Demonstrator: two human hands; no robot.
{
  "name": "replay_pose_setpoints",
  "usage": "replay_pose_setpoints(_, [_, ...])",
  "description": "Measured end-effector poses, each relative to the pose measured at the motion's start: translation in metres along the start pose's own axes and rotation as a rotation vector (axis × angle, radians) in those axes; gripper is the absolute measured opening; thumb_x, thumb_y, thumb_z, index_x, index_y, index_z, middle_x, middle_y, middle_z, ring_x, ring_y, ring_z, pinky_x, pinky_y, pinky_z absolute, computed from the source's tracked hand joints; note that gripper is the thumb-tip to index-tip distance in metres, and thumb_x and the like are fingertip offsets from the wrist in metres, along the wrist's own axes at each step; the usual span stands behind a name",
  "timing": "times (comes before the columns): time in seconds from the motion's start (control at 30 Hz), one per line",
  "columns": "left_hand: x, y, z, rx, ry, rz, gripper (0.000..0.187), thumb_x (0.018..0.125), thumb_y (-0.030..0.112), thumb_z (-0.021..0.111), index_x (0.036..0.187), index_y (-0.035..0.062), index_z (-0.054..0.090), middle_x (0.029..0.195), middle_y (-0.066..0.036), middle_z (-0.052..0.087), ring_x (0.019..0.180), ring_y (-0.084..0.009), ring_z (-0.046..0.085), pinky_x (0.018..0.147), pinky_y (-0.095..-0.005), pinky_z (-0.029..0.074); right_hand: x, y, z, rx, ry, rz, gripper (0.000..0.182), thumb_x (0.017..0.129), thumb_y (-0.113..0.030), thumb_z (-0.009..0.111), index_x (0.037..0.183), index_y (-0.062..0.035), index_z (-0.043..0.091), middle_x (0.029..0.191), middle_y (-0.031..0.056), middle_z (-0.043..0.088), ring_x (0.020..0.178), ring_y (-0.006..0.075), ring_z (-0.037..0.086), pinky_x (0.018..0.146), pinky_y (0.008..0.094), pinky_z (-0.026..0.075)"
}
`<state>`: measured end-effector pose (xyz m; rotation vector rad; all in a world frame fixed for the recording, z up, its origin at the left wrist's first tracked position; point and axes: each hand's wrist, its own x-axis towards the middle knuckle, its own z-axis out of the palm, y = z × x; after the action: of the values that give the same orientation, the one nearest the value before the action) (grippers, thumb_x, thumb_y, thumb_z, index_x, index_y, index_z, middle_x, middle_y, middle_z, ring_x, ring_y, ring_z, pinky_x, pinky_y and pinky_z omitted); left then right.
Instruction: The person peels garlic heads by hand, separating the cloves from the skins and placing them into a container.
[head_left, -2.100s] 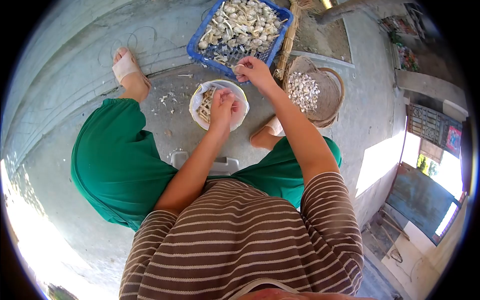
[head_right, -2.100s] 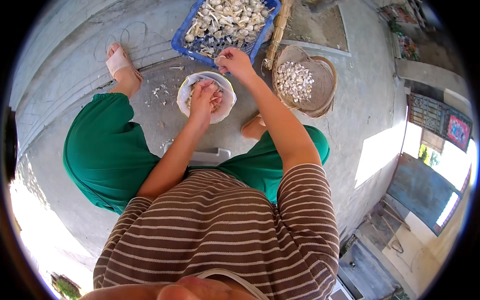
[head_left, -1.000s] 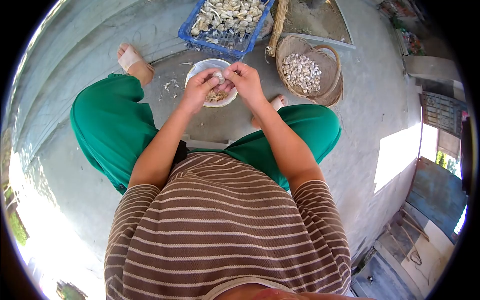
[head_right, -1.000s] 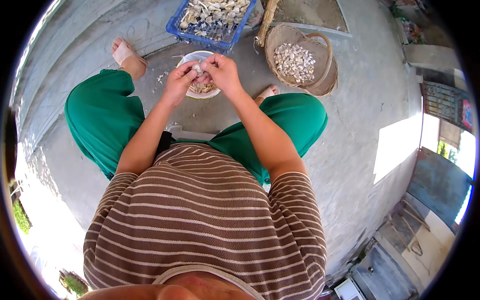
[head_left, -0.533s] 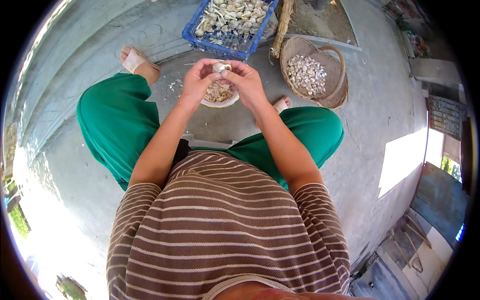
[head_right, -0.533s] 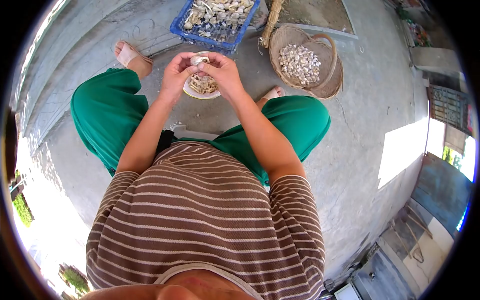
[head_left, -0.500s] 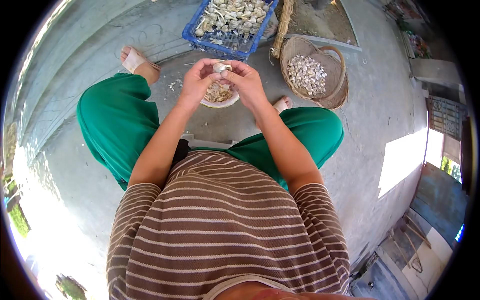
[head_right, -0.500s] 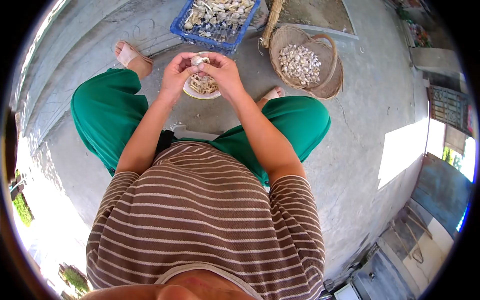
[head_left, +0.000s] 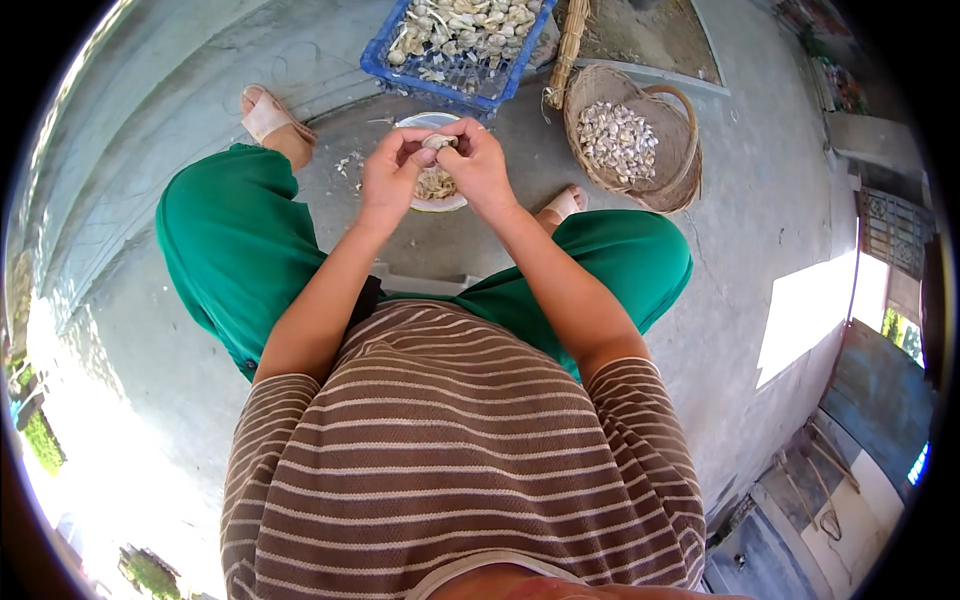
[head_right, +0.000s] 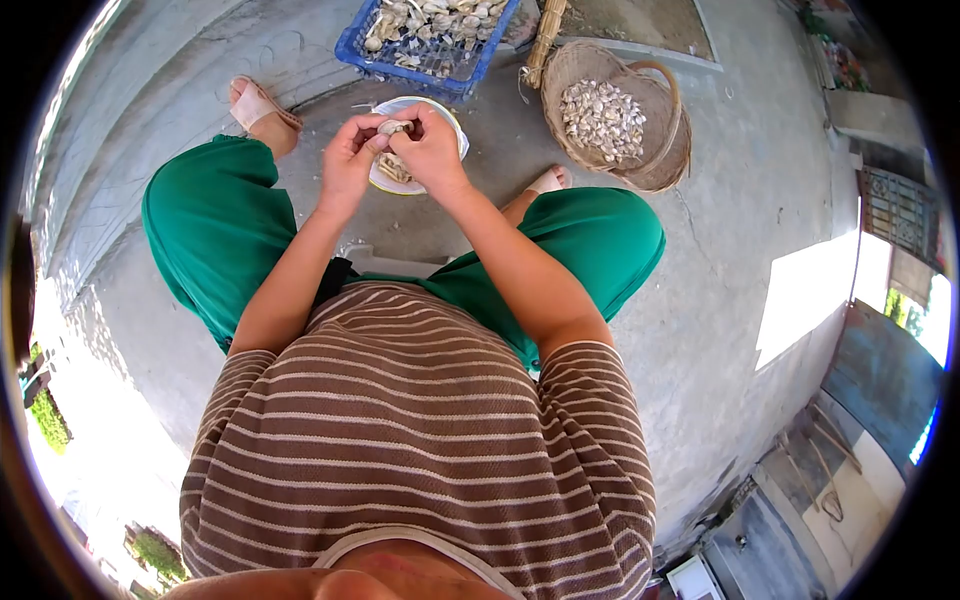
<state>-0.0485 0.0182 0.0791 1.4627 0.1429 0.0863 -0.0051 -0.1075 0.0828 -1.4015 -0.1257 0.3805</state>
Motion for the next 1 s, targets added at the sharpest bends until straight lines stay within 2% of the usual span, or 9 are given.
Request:
replay_pose_setpoints(0.1, [0.001,0.003,0.005,-0.115,0.030,-0.031,0.019,0.086,-0.001,0.054,0.104,0.0008,0.056,0.095,-0.005,0.061,0.087,-0.0114,0.057,0.078,-0.0249,0.047,0.002,0.004,0.001,0.028,0.023,0.003,0.017,0.078,0.004,0.052,0.095,0.0026,0.054,0.088,0.0080,0.061,0.080,0.0113,0.059,0.072,0.0243,0.049])
replay_pose_setpoints(0.2, [0.002,0.001,0.010,-0.103,0.068,-0.039,0.017,0.089,0.006,0.053,0.105,0.0011,0.056,0.093,-0.004,0.060,0.083,-0.0104,0.056,0.075,-0.0236,0.046,-0.001,0.008,0.002,0.117,0.103,-0.033,0.017,0.079,0.001,0.055,0.095,0.0026,0.055,0.084,0.0069,0.060,0.076,0.0103,0.059,0.067,0.0243,0.051])
replay_pose_setpoints(0.3, [0.002,-0.003,0.012,-0.072,0.122,0.005,0.019,0.092,0.014,0.050,0.105,0.0017,0.056,0.092,-0.002,0.059,0.079,-0.0092,0.054,0.073,-0.0231,0.045,-0.004,0.009,0.005,0.138,0.109,-0.033,0.015,0.081,-0.001,0.057,0.096,0.0016,0.055,0.082,0.0059,0.060,0.073,0.0097,0.058,0.065,0.0230,0.050])
replay_pose_setpoints(0.37, [0.002,-0.004,0.013,-0.172,0.151,-0.049,0.022,0.094,0.020,0.047,0.105,0.0029,0.056,0.091,-0.002,0.059,0.078,-0.0080,0.052,0.071,-0.0223,0.044,-0.007,0.003,0.006,0.189,0.073,-0.004,0.015,0.082,-0.003,0.058,0.096,0.0011,0.055,0.081,0.0054,0.061,0.071,0.0093,0.058,0.063,0.0222,0.049])
replay_pose_setpoints(0.5, [0.005,-0.007,0.009,-0.205,0.150,-0.072,0.023,0.095,0.021,0.045,0.104,0.0034,0.057,0.090,-0.001,0.058,0.074,-0.0070,0.049,0.068,-0.0215,0.042,-0.007,-0.005,0.007,0.207,0.027,0.026,0.015,0.084,-0.008,0.061,0.096,0.0002,0.056,0.078,0.0042,0.060,0.066,0.0083,0.055,0.059,0.0211,0.046])
replay_pose_setpoints(0.67, [0.006,-0.007,0.008,-0.299,0.142,-0.134,0.026,0.096,0.022,0.042,0.104,0.0018,0.057,0.084,0.000,0.056,0.070,-0.0072,0.045,0.064,-0.0220,0.038,-0.004,-0.004,0.001,0.247,0.004,0.026,0.011,0.082,-0.005,0.060,0.091,0.0002,0.058,0.074,0.0041,0.060,0.063,0.0079,0.054,0.057,0.0215,0.045])
replay_pose_setpoints(0.93, [0.004,0.001,0.009,-0.527,0.099,-0.237,0.024,0.096,0.021,0.044,0.103,0.0018,0.056,0.085,-0.002,0.056,0.071,-0.0089,0.048,0.063,-0.0226,0.040,-0.003,-0.013,-0.006,0.401,0.000,0.197,0.012,0.079,-0.003,0.052,0.089,-0.0010,0.058,0.073,0.0047,0.059,0.059,0.0093,0.053,0.054,0.0225,0.043])
replay_pose_setpoints(1.0, [0.005,0.004,0.011,-0.541,0.101,-0.246,0.022,0.095,0.019,0.045,0.103,0.0016,0.056,0.085,-0.002,0.056,0.072,-0.0094,0.050,0.064,-0.0229,0.041,-0.003,-0.015,-0.004,0.477,0.011,0.221,0.011,0.082,-0.007,0.052,0.091,-0.0011,0.056,0.076,0.0048,0.059,0.059,0.0093,0.052,0.053,0.0232,0.043])
